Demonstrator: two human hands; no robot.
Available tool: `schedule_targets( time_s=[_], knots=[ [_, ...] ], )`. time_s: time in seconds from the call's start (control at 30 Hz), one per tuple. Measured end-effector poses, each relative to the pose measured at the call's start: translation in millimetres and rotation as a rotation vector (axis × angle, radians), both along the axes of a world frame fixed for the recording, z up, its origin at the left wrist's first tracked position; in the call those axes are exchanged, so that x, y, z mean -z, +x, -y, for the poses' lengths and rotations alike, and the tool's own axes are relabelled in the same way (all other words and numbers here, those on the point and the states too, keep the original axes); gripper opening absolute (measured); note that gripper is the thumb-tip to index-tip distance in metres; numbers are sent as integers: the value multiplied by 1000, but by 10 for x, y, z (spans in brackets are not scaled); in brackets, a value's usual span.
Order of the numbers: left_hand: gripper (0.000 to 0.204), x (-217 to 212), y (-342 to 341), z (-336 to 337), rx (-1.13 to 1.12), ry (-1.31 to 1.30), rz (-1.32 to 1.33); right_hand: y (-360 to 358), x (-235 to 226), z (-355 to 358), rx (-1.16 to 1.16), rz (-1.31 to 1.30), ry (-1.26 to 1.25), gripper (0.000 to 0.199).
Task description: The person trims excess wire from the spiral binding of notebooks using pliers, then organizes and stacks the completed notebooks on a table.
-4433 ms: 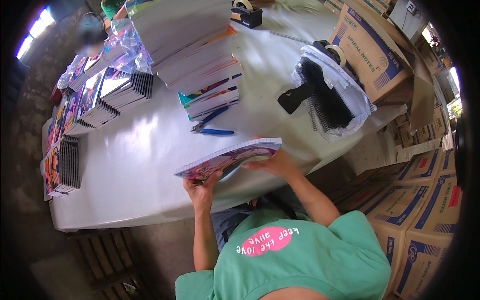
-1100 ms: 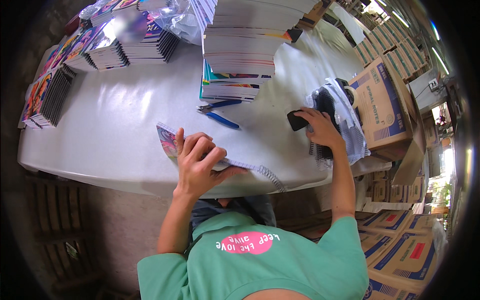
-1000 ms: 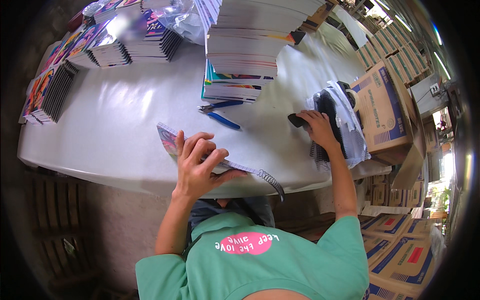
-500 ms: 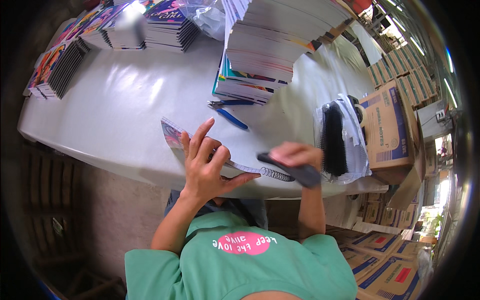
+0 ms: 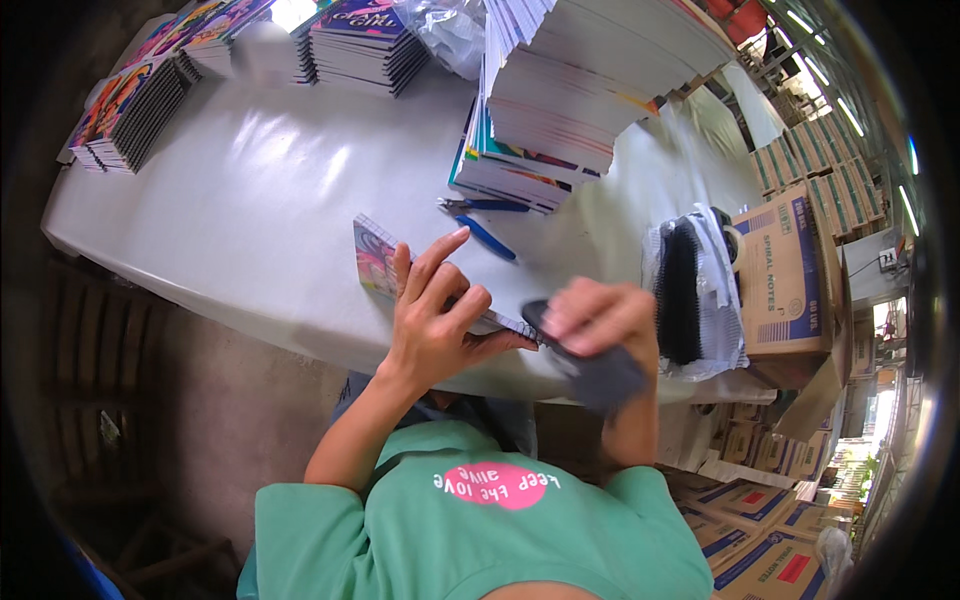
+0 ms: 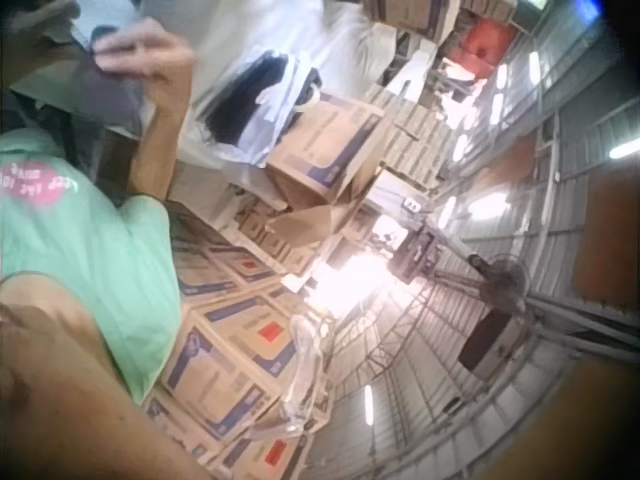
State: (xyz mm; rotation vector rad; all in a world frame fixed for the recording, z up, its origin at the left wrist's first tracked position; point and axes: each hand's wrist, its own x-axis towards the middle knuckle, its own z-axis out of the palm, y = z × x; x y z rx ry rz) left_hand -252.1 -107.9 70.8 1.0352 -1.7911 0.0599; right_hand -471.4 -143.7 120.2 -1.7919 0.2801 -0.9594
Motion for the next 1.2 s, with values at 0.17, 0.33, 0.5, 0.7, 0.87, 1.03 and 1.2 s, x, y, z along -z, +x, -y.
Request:
schedule_targets(
  time_s=[0.17,0.33,0.5,0.7,0.87,1.03,1.2],
  knots=[
    [49,3,15,-25,-1,2,-19,101,31,83,149,-89,45,35],
    [59,-131,159,8,-160,54,15,223,199,127,197,115,56,26],
    [63,-133,482,165,-129,43,-67,430,104,218,320,-344,18,21],
    [65,-111,448,218,-93,-46,-85,475,51,312,319,-417,-105,33],
    [62,-82,481,202,-57,-14,-121,537,-89,268,10,-214,-101,39],
    [61,10,496,237,24,126,-295,581,-1,334,-179,238,-24,42],
    [64,147,515,254,32,65,-316,631,47,413,147,-128,-25,34]
  ],
)
